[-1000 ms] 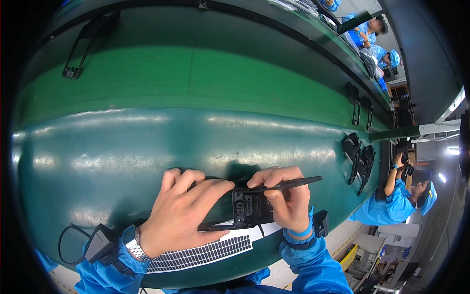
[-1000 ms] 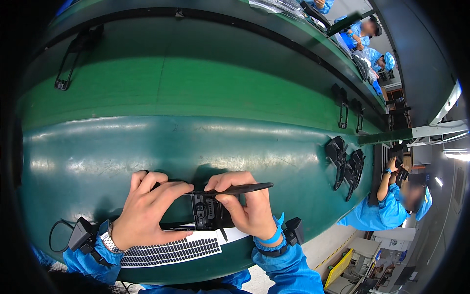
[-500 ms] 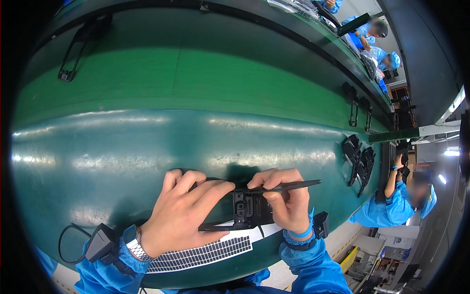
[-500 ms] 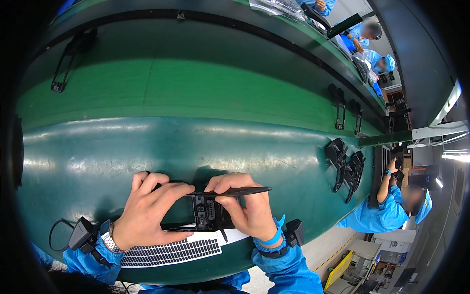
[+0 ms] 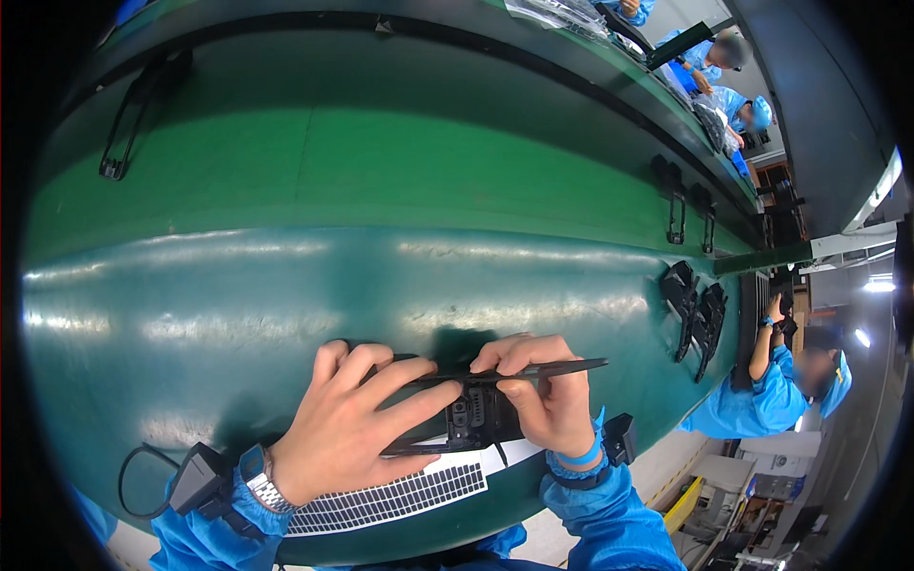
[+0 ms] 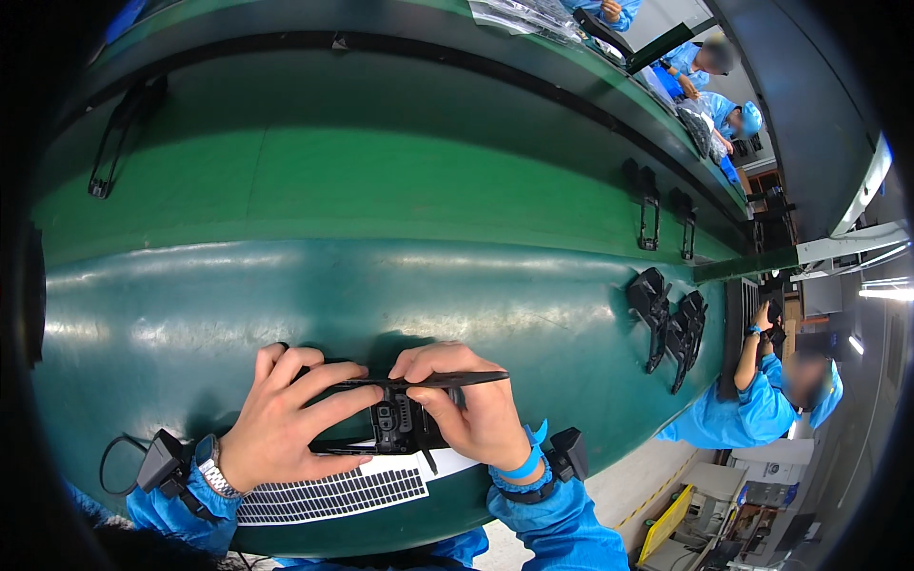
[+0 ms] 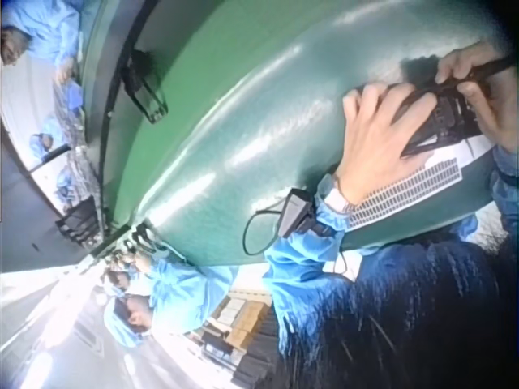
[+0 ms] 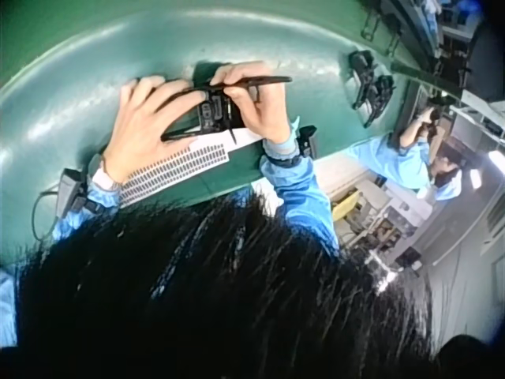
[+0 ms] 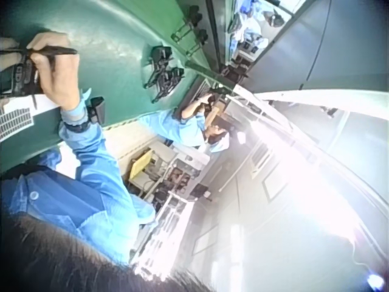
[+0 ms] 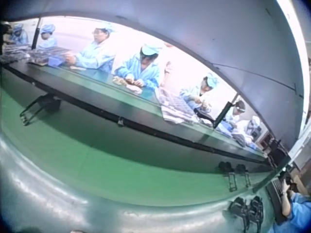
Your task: Assembling and cleaning black plastic frames on a factory conveyor line.
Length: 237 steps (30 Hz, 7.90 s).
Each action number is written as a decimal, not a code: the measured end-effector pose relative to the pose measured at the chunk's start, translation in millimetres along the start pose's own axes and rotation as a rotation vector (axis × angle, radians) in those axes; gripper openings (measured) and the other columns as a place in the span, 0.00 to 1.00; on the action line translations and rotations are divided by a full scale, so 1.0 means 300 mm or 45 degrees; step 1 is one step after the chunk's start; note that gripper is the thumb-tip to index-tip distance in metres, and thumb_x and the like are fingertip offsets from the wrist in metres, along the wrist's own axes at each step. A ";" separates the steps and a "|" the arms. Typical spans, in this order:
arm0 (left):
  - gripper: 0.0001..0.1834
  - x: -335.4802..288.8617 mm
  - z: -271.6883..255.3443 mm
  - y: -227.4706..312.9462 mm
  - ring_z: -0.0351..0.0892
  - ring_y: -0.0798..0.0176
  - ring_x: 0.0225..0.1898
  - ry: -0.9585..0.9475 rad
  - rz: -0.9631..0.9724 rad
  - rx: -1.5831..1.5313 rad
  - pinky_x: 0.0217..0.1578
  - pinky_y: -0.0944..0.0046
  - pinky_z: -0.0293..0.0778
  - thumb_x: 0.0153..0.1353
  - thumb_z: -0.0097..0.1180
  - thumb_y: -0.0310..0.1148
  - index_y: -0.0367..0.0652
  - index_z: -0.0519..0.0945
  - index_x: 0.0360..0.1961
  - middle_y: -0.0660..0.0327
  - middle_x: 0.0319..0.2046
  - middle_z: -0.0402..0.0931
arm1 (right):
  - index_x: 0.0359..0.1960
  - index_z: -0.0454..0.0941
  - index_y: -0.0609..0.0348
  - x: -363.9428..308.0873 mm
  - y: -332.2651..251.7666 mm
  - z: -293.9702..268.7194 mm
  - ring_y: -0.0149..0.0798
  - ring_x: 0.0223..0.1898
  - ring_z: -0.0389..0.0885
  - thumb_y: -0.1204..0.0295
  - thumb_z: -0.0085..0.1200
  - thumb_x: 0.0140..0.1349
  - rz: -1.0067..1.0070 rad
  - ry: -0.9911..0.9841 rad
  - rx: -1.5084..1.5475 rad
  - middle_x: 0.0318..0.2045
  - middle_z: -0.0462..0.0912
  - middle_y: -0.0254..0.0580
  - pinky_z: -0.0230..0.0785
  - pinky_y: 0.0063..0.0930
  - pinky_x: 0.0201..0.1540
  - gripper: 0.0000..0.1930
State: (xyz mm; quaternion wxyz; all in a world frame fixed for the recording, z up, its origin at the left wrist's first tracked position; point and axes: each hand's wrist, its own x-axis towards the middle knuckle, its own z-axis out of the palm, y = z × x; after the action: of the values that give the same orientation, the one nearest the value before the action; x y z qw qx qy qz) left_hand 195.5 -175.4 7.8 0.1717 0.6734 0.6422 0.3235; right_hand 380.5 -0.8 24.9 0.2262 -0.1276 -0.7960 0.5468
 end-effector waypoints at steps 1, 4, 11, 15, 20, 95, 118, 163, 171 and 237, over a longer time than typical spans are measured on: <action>0.36 -0.001 0.000 0.000 0.69 0.55 0.53 -0.001 0.003 0.004 0.54 0.49 0.60 0.45 0.76 0.55 0.57 0.85 0.57 0.66 0.56 0.77 | 0.48 0.75 0.62 -0.001 0.002 0.000 0.43 0.44 0.86 0.83 0.61 0.66 -0.003 0.003 0.001 0.42 0.86 0.53 0.80 0.36 0.50 0.11; 0.35 0.000 0.000 -0.002 0.69 0.55 0.53 -0.005 0.005 0.005 0.54 0.50 0.60 0.45 0.76 0.55 0.56 0.85 0.56 0.66 0.56 0.78 | 0.48 0.75 0.61 -0.012 0.005 -0.002 0.44 0.45 0.87 0.82 0.61 0.66 -0.001 0.012 -0.022 0.42 0.86 0.53 0.80 0.37 0.50 0.12; 0.35 0.002 0.001 -0.004 0.69 0.56 0.52 -0.006 0.001 -0.012 0.54 0.50 0.60 0.45 0.76 0.55 0.57 0.85 0.56 0.67 0.57 0.78 | 0.47 0.73 0.61 -0.021 0.002 -0.011 0.46 0.46 0.87 0.76 0.62 0.68 -0.004 0.062 -0.008 0.41 0.86 0.53 0.80 0.39 0.51 0.11; 0.35 0.001 0.000 -0.004 0.69 0.56 0.52 -0.002 -0.001 -0.010 0.54 0.50 0.60 0.45 0.76 0.54 0.57 0.85 0.57 0.67 0.57 0.78 | 0.46 0.72 0.62 -0.018 -0.004 -0.010 0.46 0.46 0.87 0.70 0.62 0.70 0.024 0.033 -0.105 0.40 0.86 0.53 0.79 0.40 0.52 0.12; 0.35 0.005 0.000 -0.004 0.69 0.56 0.53 -0.007 -0.005 -0.025 0.54 0.50 0.60 0.45 0.77 0.54 0.57 0.85 0.57 0.68 0.57 0.78 | 0.45 0.75 0.62 -0.014 -0.007 -0.001 0.45 0.44 0.88 0.74 0.65 0.67 0.034 0.091 -0.097 0.39 0.87 0.51 0.81 0.37 0.49 0.11; 0.49 0.380 -0.431 0.179 0.72 0.38 0.53 -0.170 -0.202 0.577 0.57 0.47 0.71 0.32 0.72 0.38 0.32 0.68 0.60 0.43 0.49 0.70 | 0.52 0.71 0.54 0.020 0.152 -0.271 0.31 0.39 0.82 0.65 0.54 0.78 -0.258 1.393 0.885 0.41 0.85 0.43 0.74 0.25 0.41 0.10; 0.39 0.039 -0.104 -0.056 0.72 0.56 0.52 0.017 -0.078 -0.182 0.56 0.53 0.58 0.35 0.77 0.44 0.47 0.79 0.53 0.61 0.48 0.81 | 0.46 0.79 0.65 0.075 -0.044 0.058 0.37 0.42 0.88 0.78 0.63 0.66 0.113 0.251 0.030 0.37 0.88 0.43 0.78 0.31 0.51 0.09; 0.34 0.042 -0.100 -0.073 0.74 0.57 0.52 0.021 0.022 -0.173 0.55 0.50 0.60 0.39 0.76 0.45 0.51 0.85 0.52 0.64 0.48 0.83 | 0.46 0.78 0.63 0.075 -0.027 0.088 0.35 0.39 0.88 0.80 0.64 0.66 0.144 0.269 -0.071 0.37 0.88 0.43 0.79 0.28 0.45 0.10; 0.34 0.048 -0.108 -0.067 0.73 0.55 0.53 -0.007 0.031 -0.157 0.56 0.50 0.59 0.40 0.77 0.46 0.50 0.84 0.51 0.65 0.49 0.83 | 0.48 0.76 0.62 0.066 -0.003 0.073 0.32 0.39 0.86 0.78 0.62 0.68 0.059 0.334 -0.028 0.38 0.88 0.43 0.77 0.26 0.43 0.10; 0.45 0.589 -0.302 -0.637 0.64 0.42 0.69 0.522 -0.863 0.742 0.65 0.36 0.61 0.53 0.69 0.54 0.45 0.66 0.68 0.53 0.61 0.76 | 0.53 0.80 0.60 0.088 0.139 -0.076 0.29 0.38 0.86 0.69 0.61 0.73 0.060 1.431 0.890 0.43 0.88 0.38 0.73 0.21 0.32 0.12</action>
State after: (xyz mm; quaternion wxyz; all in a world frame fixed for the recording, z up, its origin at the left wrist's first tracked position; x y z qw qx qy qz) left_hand -13.9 2.6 -11.6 -0.0581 0.3690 0.9096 0.1820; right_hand 367.4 45.1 -1.2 0.6231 -0.3300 -0.3296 0.6279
